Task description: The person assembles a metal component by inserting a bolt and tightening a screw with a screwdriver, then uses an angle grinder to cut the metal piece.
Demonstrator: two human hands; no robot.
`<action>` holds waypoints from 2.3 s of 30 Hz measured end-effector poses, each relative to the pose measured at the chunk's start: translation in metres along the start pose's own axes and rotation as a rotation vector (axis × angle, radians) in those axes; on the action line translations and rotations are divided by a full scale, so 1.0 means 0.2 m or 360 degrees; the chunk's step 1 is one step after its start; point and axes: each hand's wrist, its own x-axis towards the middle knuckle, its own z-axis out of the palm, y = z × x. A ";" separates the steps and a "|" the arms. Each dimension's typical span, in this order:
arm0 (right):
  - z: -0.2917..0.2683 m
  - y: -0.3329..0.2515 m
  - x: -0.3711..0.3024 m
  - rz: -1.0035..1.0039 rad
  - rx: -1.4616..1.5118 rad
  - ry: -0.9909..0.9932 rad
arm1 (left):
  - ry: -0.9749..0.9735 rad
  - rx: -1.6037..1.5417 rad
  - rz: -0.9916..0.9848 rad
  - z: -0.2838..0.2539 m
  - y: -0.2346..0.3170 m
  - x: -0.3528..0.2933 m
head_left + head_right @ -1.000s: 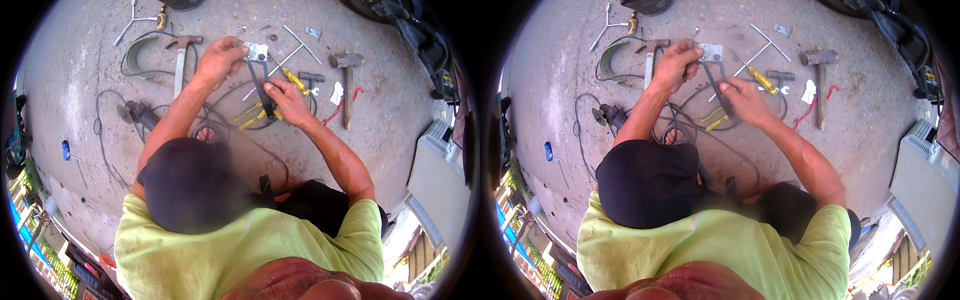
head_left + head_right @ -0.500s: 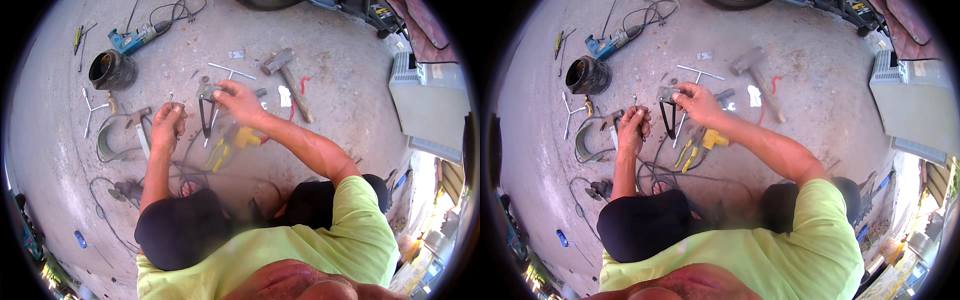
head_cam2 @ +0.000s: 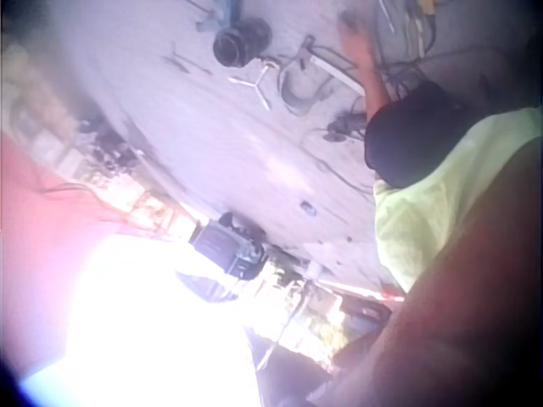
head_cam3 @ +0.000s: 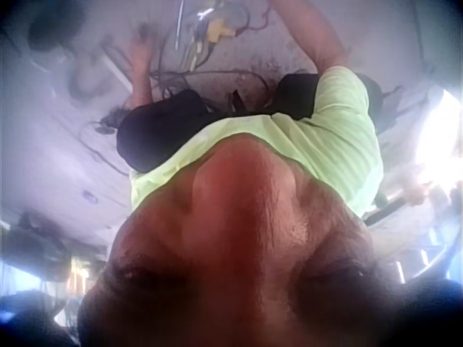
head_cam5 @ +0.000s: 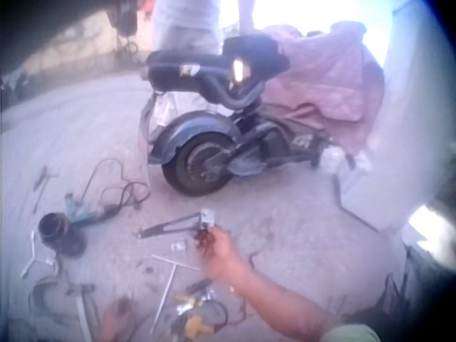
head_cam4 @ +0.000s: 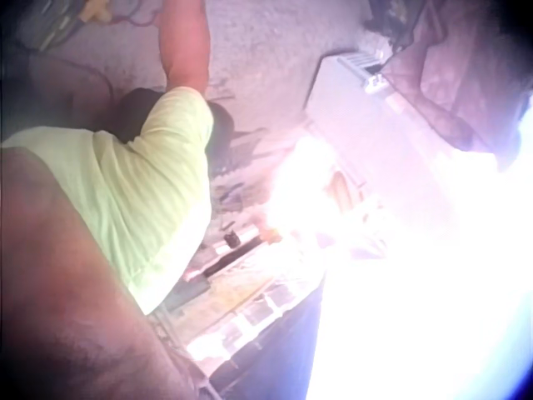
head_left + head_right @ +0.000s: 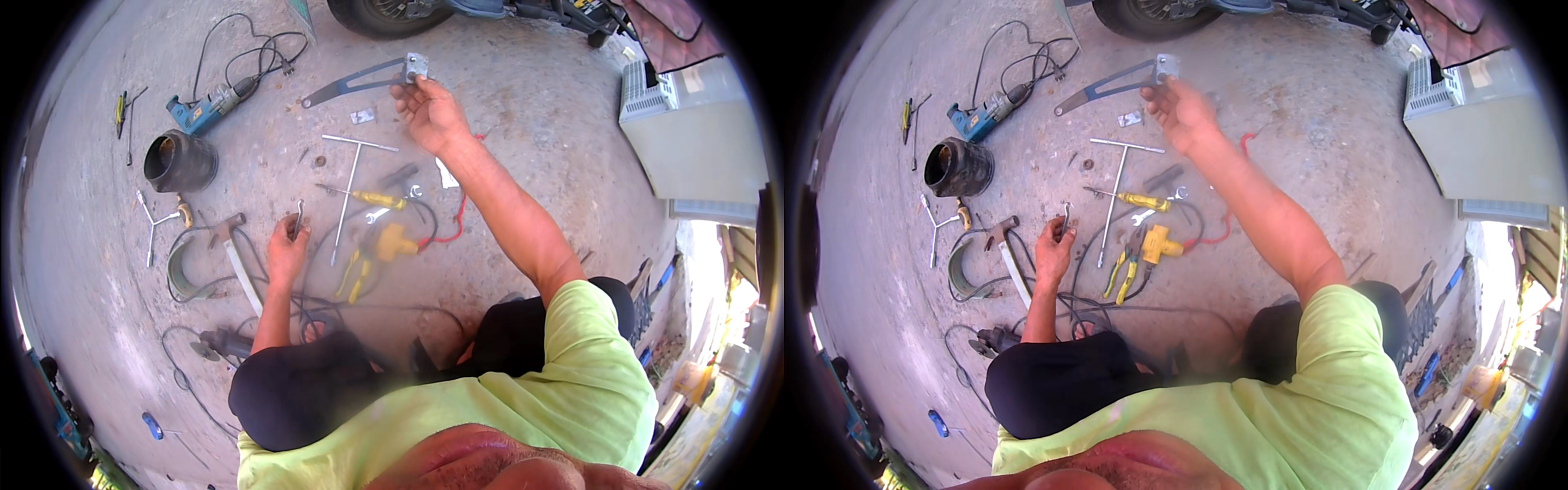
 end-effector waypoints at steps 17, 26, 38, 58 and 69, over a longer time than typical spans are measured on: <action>-0.05 -0.12 0.05 -0.0082 -0.0015 -0.0022 | 0.0139 0.0092 0.0164 -0.01 -0.03 -0.01; -0.02 -0.13 0.01 -0.0477 -0.1519 -0.0131 | -0.0279 -0.0521 -0.0004 -0.15 0.20 0.03; 0.25 -0.29 -0.12 -0.0625 -0.2236 -0.1054 | -0.0825 -0.0391 0.0467 -0.18 1.20 0.30; 0.18 -0.08 -0.35 0.0696 -0.1862 -0.1412 | -0.0537 -0.1331 0.0033 -0.18 0.74 0.19; 0.15 0.34 -0.52 0.0894 -0.1604 -0.1061 | -0.0144 -0.1357 -0.0389 -0.21 0.22 -0.03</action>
